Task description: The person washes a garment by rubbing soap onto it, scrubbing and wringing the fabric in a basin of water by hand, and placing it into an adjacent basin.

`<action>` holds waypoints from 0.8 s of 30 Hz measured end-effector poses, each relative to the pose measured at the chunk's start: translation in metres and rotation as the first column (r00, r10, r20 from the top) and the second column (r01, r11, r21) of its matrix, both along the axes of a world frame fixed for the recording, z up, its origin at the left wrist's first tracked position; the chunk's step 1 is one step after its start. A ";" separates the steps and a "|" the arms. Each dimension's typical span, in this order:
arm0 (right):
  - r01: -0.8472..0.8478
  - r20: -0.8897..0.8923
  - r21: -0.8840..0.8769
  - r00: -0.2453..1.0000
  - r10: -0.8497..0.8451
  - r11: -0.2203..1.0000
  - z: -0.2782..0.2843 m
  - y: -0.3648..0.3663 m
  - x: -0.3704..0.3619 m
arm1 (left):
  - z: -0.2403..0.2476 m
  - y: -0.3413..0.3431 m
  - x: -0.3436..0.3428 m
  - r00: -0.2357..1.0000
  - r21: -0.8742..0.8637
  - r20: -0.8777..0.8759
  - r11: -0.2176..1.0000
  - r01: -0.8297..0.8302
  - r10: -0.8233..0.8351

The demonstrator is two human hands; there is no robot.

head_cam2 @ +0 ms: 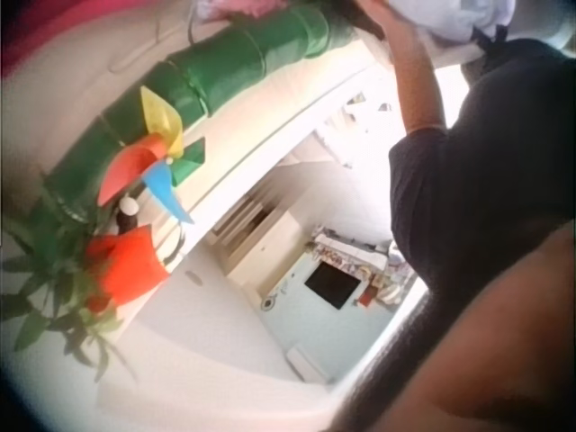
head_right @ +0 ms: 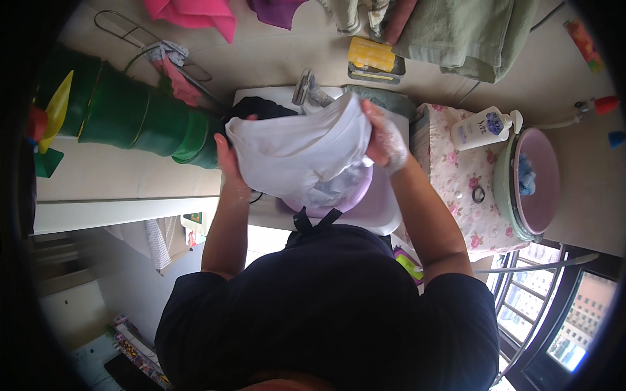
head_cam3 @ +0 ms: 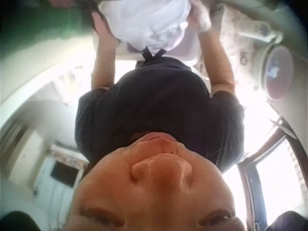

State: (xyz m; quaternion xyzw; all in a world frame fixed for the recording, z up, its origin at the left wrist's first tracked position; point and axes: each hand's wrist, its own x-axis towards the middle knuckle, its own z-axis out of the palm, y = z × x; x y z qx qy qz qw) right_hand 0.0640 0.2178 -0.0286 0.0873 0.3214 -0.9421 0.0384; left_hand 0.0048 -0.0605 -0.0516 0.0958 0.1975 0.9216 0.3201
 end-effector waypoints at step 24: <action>0.258 0.012 0.532 0.950 0.312 -0.806 -0.033 0.107 -0.154 | -0.020 0.038 0.008 0.962 0.086 0.257 0.994 0.072 -0.092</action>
